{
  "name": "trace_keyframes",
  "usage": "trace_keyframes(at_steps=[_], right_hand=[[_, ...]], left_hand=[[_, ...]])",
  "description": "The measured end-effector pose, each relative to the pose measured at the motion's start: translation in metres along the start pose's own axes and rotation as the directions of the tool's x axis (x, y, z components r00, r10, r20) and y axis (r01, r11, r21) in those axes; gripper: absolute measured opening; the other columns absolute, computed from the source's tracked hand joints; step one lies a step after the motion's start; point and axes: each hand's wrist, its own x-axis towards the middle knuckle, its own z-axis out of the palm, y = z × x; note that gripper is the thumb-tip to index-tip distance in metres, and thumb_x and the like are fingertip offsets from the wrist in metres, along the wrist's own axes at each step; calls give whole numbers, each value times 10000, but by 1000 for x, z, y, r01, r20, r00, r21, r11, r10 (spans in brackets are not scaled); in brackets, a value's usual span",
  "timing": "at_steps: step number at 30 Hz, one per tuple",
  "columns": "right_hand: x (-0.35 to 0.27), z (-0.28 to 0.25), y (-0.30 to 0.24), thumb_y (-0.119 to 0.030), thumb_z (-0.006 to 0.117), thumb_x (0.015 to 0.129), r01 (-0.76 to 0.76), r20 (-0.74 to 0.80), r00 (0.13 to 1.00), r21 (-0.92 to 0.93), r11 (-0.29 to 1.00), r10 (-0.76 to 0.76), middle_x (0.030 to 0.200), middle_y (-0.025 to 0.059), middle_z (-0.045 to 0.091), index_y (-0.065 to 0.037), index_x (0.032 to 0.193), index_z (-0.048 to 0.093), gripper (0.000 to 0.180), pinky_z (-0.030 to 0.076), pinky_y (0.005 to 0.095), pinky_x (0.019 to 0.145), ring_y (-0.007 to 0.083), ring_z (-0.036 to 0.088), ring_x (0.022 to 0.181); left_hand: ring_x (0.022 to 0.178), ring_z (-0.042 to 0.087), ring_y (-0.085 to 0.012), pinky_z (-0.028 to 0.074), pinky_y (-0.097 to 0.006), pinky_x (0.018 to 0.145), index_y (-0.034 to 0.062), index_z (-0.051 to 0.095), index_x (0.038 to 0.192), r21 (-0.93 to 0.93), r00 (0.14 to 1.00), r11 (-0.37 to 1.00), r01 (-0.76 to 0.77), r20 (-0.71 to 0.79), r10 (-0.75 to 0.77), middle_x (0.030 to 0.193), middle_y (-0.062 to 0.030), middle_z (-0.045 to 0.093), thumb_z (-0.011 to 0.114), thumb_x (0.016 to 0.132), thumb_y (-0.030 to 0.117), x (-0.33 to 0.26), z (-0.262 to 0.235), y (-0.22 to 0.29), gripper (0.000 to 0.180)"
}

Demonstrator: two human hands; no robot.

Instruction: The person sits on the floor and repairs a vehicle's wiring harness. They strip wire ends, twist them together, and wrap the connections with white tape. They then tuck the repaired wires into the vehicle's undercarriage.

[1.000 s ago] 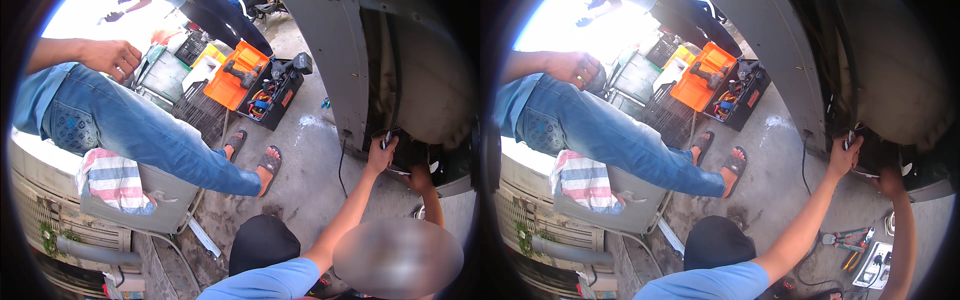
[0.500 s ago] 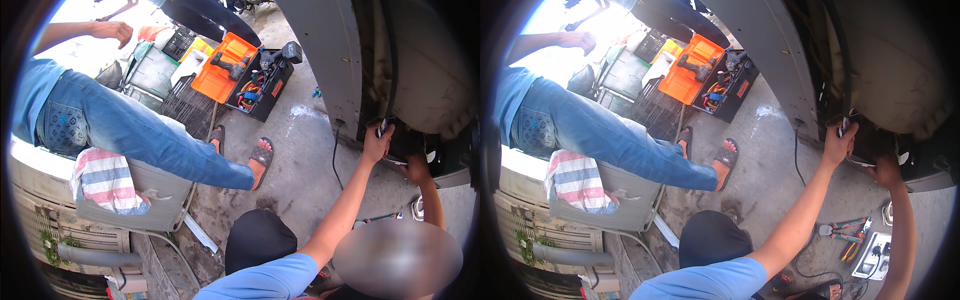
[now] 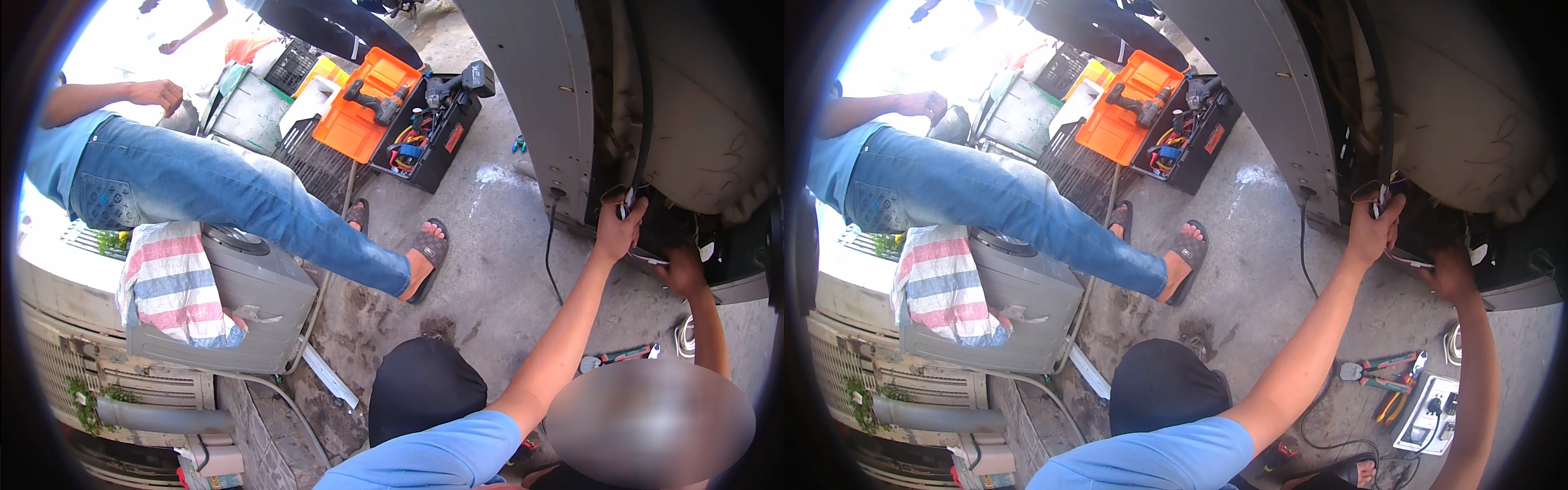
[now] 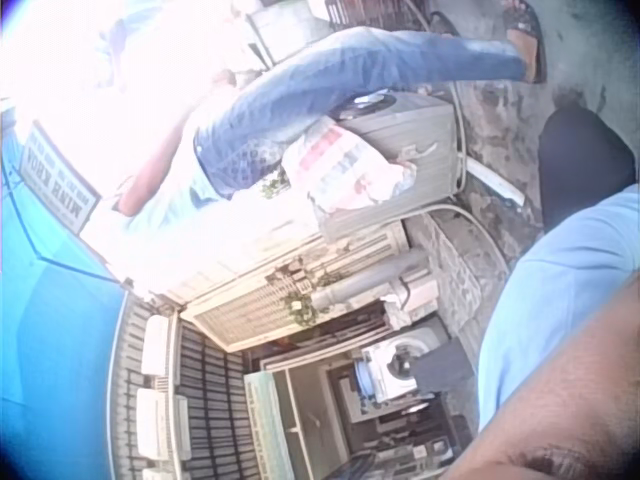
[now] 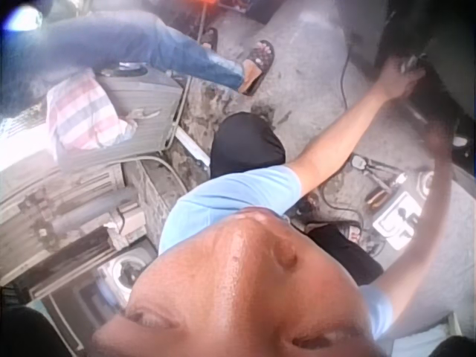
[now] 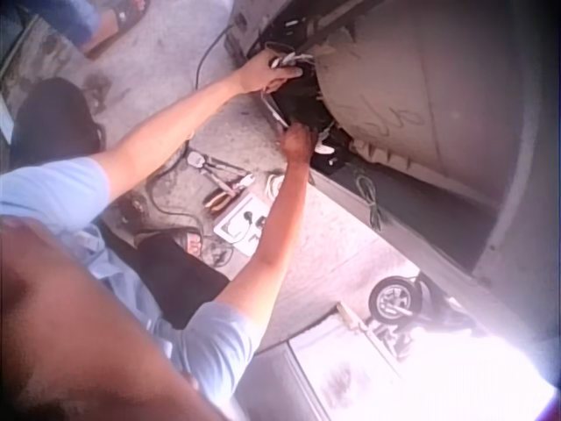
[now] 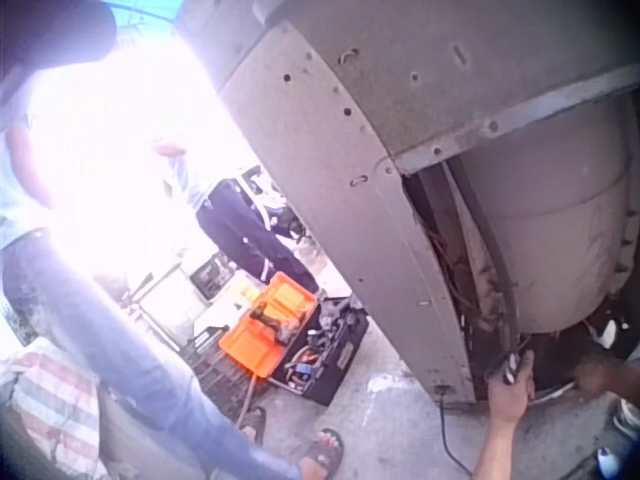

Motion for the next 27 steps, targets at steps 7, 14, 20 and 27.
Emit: trace_keyframes(at_steps=[7, 14, 20, 27], right_hand=[[0, 7, -3, -355, 780, 815, 49, -86, 995, 1, 999, -48, 1027, 233, 684, -28, 1138, 719, 465, 417, 536, 1056, 415, 623, 1051], [-4, -9, -8, -349, 767, 829, 16, -57, 998, 18, 1000, -15, 1068, 231, 683, -51, 1142, 716, 435, 408, 544, 1071, 423, 617, 1074], [5, 7, -6, -359, 775, 823, 94, -70, 993, -1, 996, -94, 1076, 239, 672, -21, 1158, 695, 483, 394, 553, 1101, 425, 606, 1090], [-6, 12, 8, -346, 774, 823, 109, -155, 982, 8, 994, -107, 1040, 229, 671, -9, 1149, 692, 476, 391, 554, 1107, 422, 610, 1068]], left_hand=[[376, 445, -82, 342, -271, 340, 96, 509, 780, -7, 1000, 1000, 7, -29, -7, 559, 11, 487, 710, 999, 196, -5, -1, 16, 314], [382, 450, -85, 345, -273, 347, 97, 485, 754, 33, 998, 998, 52, -43, -51, 550, 6, 482, 703, 994, 148, -9, 14, 36, 329], [379, 451, -84, 344, -272, 344, 96, 484, 759, 9, 1000, 1000, -13, -23, 14, 538, 7, 474, 703, 994, 152, -5, -9, 14, 326], [378, 451, -86, 347, -274, 346, 99, 485, 766, -9, 1000, 1000, 9, -11, -9, 533, 4, 475, 705, 994, 162, -3, 3, 8, 323]])
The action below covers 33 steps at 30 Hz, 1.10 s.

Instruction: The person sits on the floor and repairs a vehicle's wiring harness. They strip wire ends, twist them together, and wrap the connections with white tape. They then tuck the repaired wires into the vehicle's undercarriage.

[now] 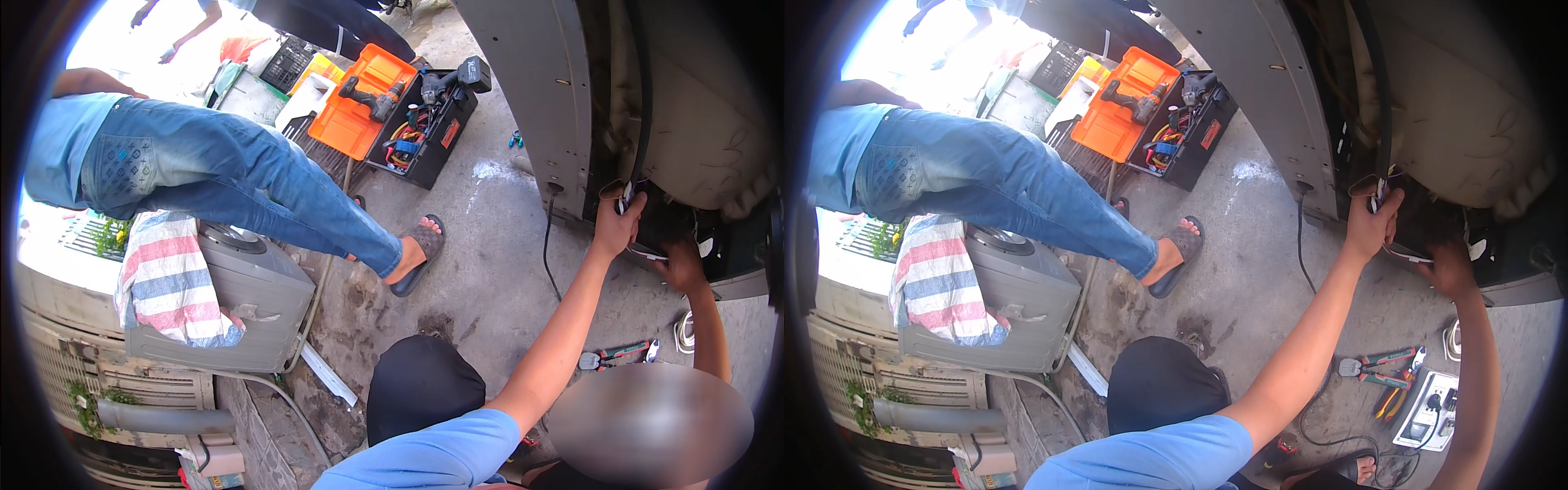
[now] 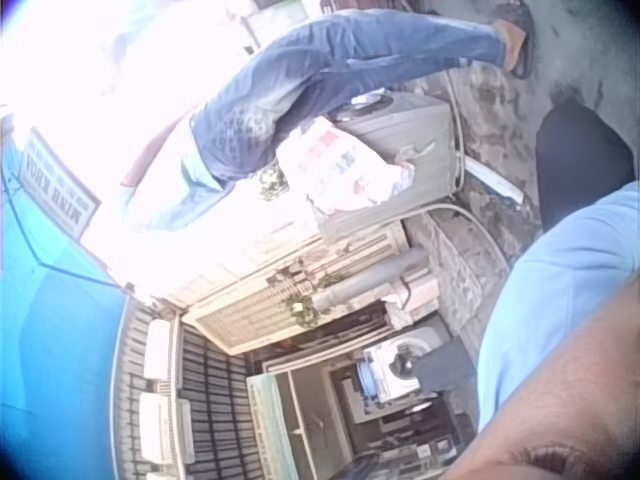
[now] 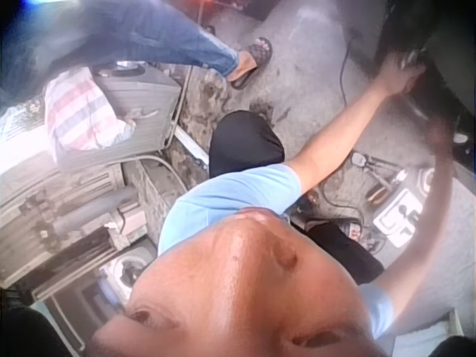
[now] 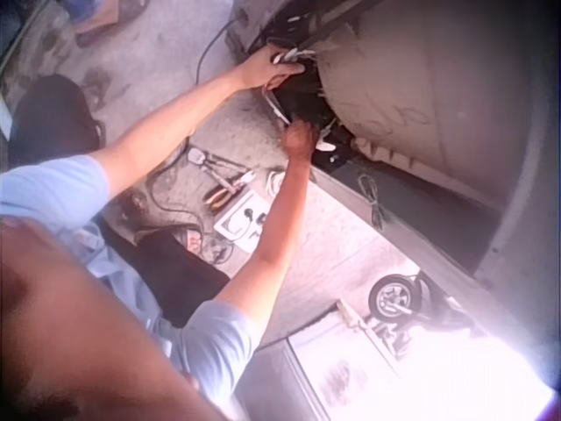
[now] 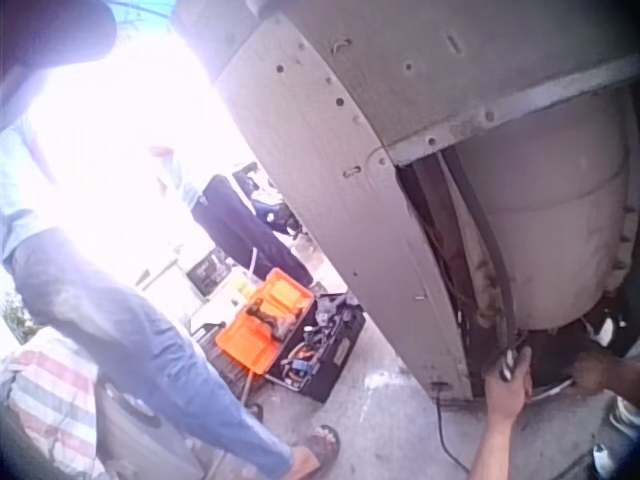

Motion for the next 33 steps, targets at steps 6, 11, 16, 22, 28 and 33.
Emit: trace_keyframes(at_steps=[6, 11, 16, 22, 28, 33], right_hand=[[1, -21, -17, -346, 766, 829, -40, 34, 999, -35, 999, 41, 1055, 222, 689, -30, 1142, 708, 448, 416, 546, 1054, 417, 626, 1049], [11, -14, -17, -384, 731, 853, -119, 177, 977, 14, 993, 115, 1059, 236, 692, -13, 1150, 720, 476, 431, 533, 1030, 424, 617, 1076], [13, -28, -15, -405, 710, 879, -21, 179, 983, -61, 998, 32, 970, 199, 716, -46, 1065, 733, 406, 445, 507, 976, 398, 649, 998], [12, -27, -11, -493, 647, 942, 28, 129, 992, -110, 994, -14, 930, 170, 724, -77, 1031, 744, 437, 456, 494, 993, 379, 666, 991], [9, 16, -11, -429, 730, 875, -90, 78, 993, -8, 996, 90, 1069, 199, 691, -62, 1151, 713, 460, 398, 532, 1097, 388, 631, 1076], [-2, 13, 8, -284, 779, 801, -92, 70, 993, 5, 996, 91, 1182, 261, 648, -29, 1217, 678, 498, 395, 550, 1094, 449, 576, 1175]], left_hand=[[379, 464, -95, 349, -275, 350, 101, 494, 784, 0, 999, 1000, -16, 33, 16, 550, 3, 489, 719, 986, 175, 0, 2, 0, 312], [379, 464, -84, 326, -270, 353, 101, 553, 799, 22, 1000, 1000, 17, 6, -17, 540, 22, 493, 732, 994, 284, 1, -3, 6, 322], [403, 441, -84, 336, -265, 367, 89, 518, 842, -71, 999, 997, -20, 48, 23, 561, 7, 458, 651, 1053, 274, 5, -1, 2, 310], [374, 390, -134, 301, -293, 384, 84, 457, 689, -70, 998, 998, -12, 58, 16, 486, -6, 379, 635, 1048, 267, 7, -3, 7, 441], [401, 455, -80, 338, -264, 359, 121, 518, 880, 27, 990, 993, 114, -84, -111, 545, 33, 467, 745, 987, 283, -3, -7, 14, 299], [383, 434, -93, 346, -265, 364, 105, 482, 865, -39, 995, 997, 59, 82, -56, 536, 15, 453, 709, 1000, 205, 3, -13, -9, 283]])
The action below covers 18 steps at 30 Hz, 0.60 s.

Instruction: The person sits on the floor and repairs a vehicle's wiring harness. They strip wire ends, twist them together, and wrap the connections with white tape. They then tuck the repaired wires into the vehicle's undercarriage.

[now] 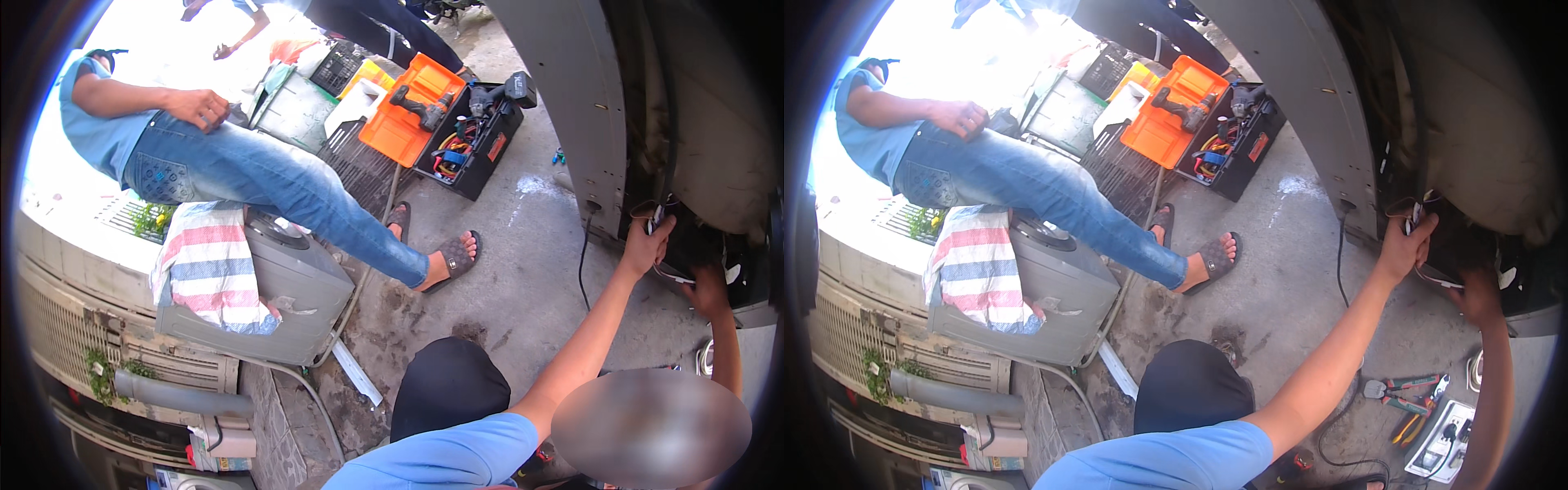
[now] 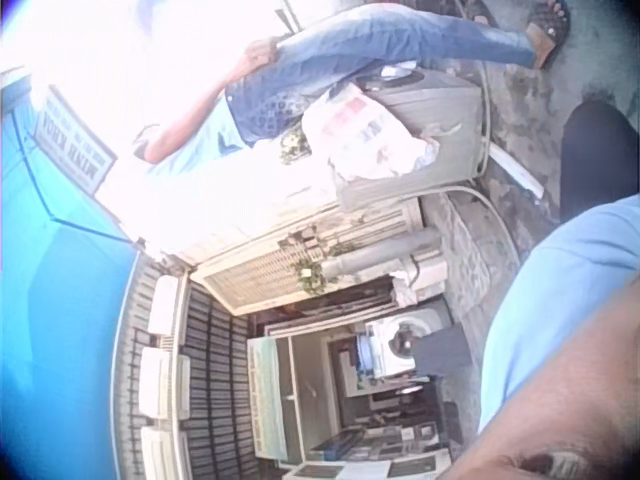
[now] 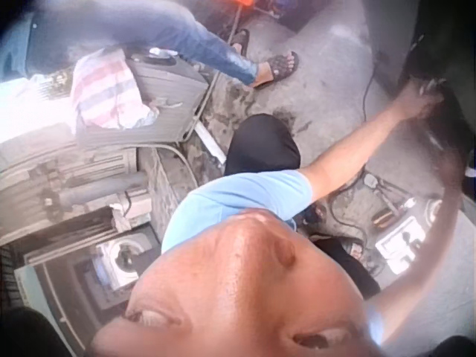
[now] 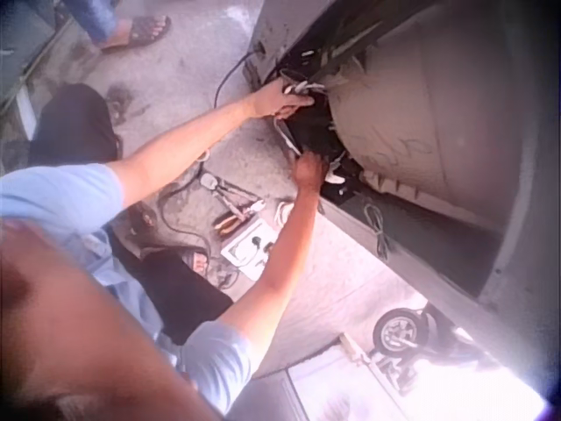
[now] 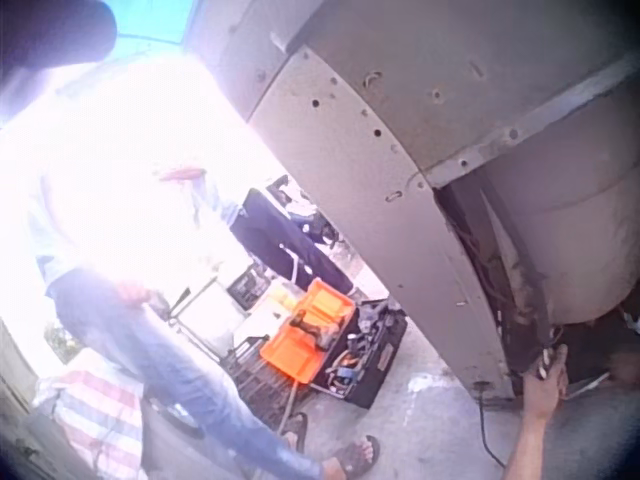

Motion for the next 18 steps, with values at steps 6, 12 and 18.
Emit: trace_keyframes(at_steps=[6, 12, 18], right_hand=[[2, 19, 16, -249, 793, 787, 94, -101, 990, -17, 995, -95, 1214, 263, 627, -20, 1230, 651, 519, 407, 543, 1075, 466, 556, 1195], [-1, 8, 22, -259, 791, 799, 19, -6, 1000, -32, 999, -19, 1200, 253, 632, -15, 1213, 656, 500, 419, 546, 1047, 463, 561, 1170], [3, 15, 2, -273, 788, 805, 134, -152, 979, -29, 991, -137, 1165, 246, 637, -14, 1168, 674, 460, 421, 546, 1028, 454, 565, 1136]], left_hand=[[391, 430, -85, 341, -266, 360, 107, 469, 863, -9, 999, 1000, 10, -50, -11, 566, 7, 464, 701, 1003, 175, -3, 1, 1, 279], [388, 439, -92, 341, -275, 360, 108, 472, 863, -32, 998, 999, 14, -55, -16, 553, 5, 468, 702, 1000, 165, 0, 10, 0, 275], [379, 442, -95, 342, -275, 367, 105, 481, 832, -8, 998, 1000, -5, -64, 5, 523, 8, 465, 701, 996, 151, -5, -3, 4, 278]])
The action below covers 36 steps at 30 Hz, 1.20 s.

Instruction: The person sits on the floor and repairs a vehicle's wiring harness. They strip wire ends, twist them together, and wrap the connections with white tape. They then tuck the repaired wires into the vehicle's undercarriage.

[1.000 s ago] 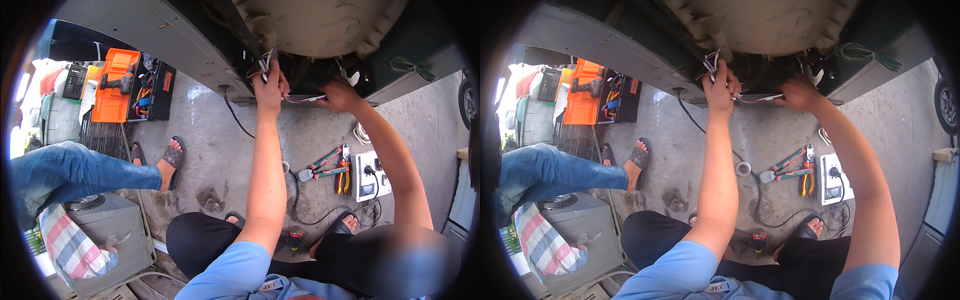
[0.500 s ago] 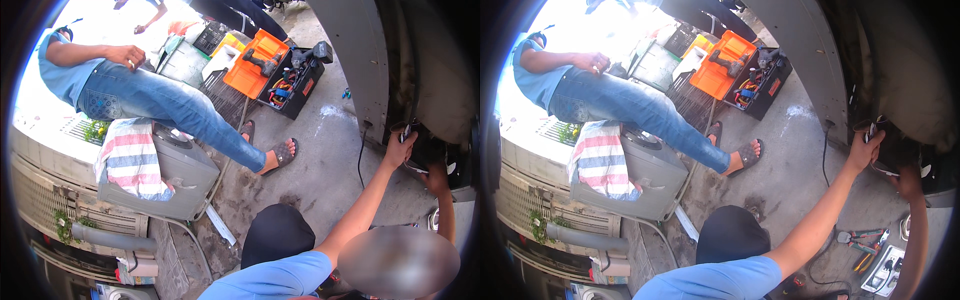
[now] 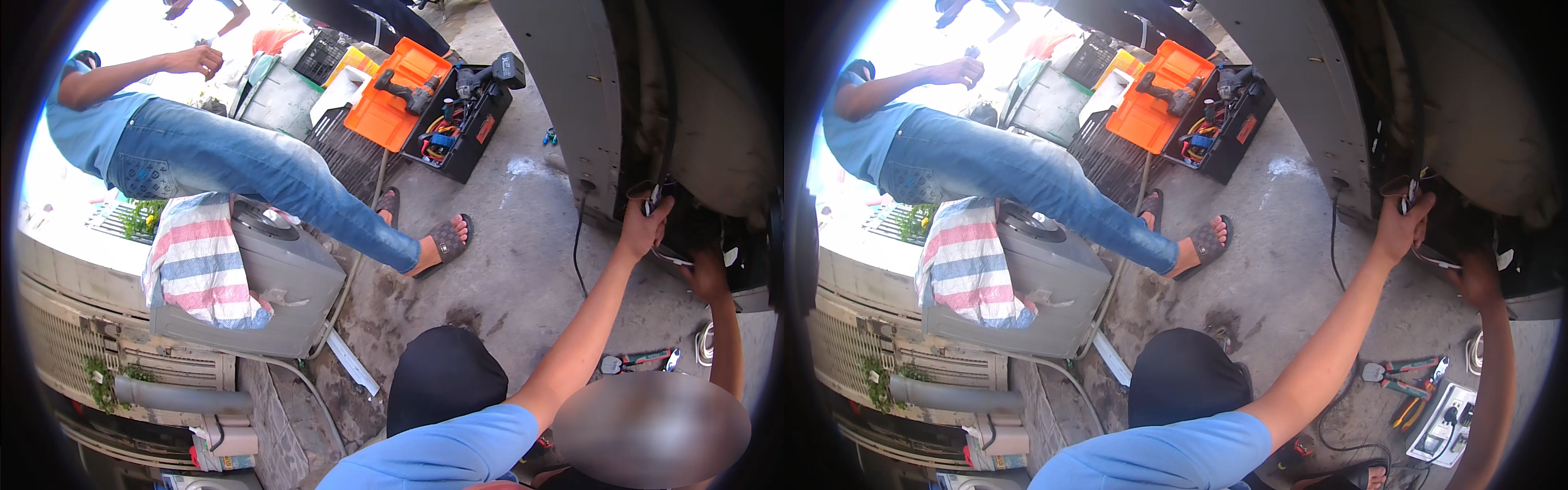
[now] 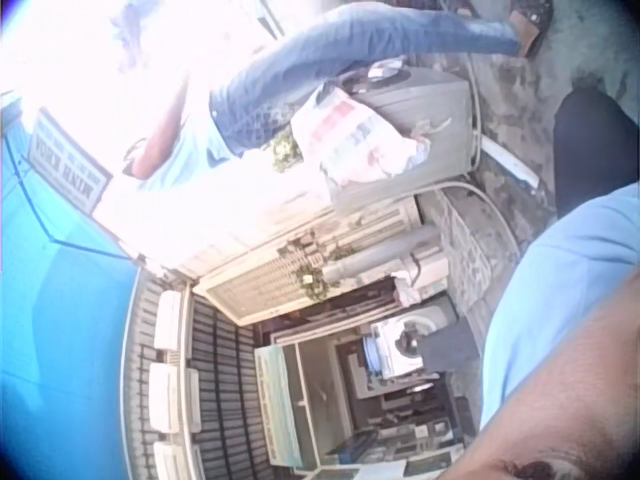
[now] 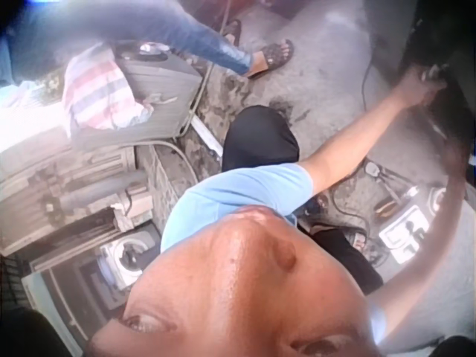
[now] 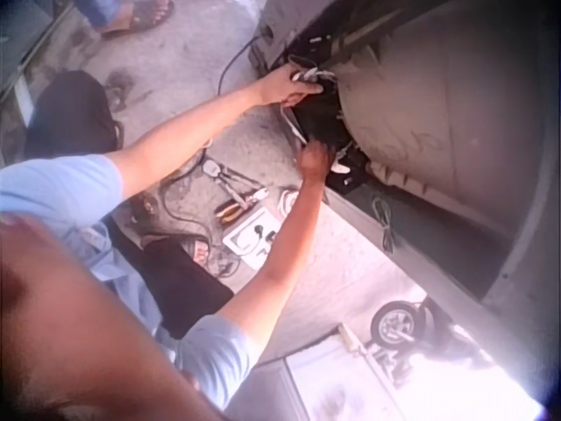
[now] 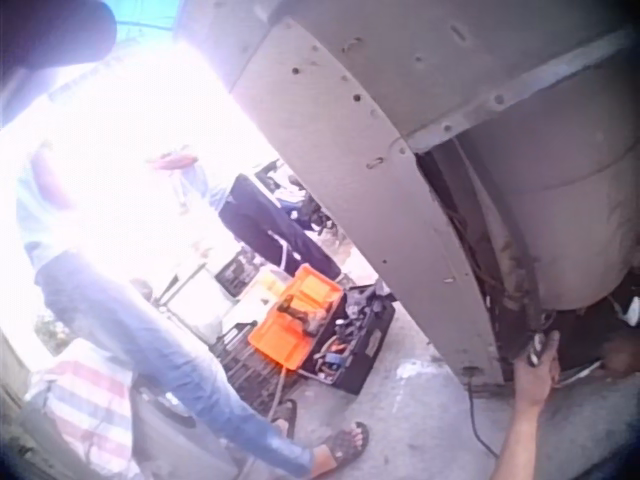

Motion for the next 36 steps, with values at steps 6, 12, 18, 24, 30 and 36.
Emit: trace_keyframes(at_steps=[6, 12, 18, 24, 30, 36], right_hand=[[-5, -5, 10, -291, 780, 814, -25, 58, 998, -20, 999, 26, 1175, 252, 636, -15, 1187, 667, 478, 415, 555, 1033, 456, 562, 1154], [-6, -3, 11, -295, 777, 814, 14, 27, 1000, -37, 999, -13, 1159, 250, 649, -13, 1189, 666, 482, 389, 559, 1101, 448, 581, 1161], [-2, -10, 3, -280, 789, 811, -10, 62, 998, -23, 1000, 12, 1160, 253, 639, -9, 1181, 662, 476, 390, 560, 1102, 463, 573, 1158], [-2, -14, 5, -301, 772, 829, -54, 117, 992, -11, 998, 55, 1104, 234, 659, -7, 1178, 670, 467, 441, 527, 1010, 438, 603, 1078], [0, -18, 0, -310, 780, 828, 14, 64, 998, -3, 1000, -13, 1100, 235, 659, -13, 1175, 668, 470, 446, 525, 998, 442, 601, 1071], [-4, -24, 0, -307, 775, 835, 15, 43, 999, -46, 999, -14, 1120, 243, 647, -17, 1208, 651, 488, 429, 542, 1020, 448, 586, 1107]], left_hand=[[378, 448, -94, 342, -276, 364, 110, 484, 804, -6, 1000, 1000, -11, 16, 11, 519, 10, 464, 695, 995, 141, 2, 10, 1, 287], [382, 448, -90, 346, -275, 364, 111, 483, 809, -17, 1000, 1000, -13, 22, 14, 538, 8, 475, 696, 993, 140, 2, 8, 1, 282], [370, 436, -84, 333, -277, 345, 110, 490, 790, -22, 999, 999, -36, 11, 36, 533, 21, 463, 710, 996, 173, 3, 8, 2, 307], [368, 445, -85, 333, -277, 343, 102, 497, 776, -24, 999, 999, -36, 14, 36, 527, 19, 469, 709, 991, 154, 3, 12, 4, 307], [371, 446, -87, 333, -276, 343, 95, 510, 797, -19, 998, 998, -57, 17, 57, 539, 15, 479, 709, 989, 144, 3, 10, 1, 280], [375, 450, -87, 339, -276, 343, 93, 518, 819, -33, 998, 998, -52, 32, 53, 546, 11, 482, 713, 989, 151, 2, 14, 2, 265]])
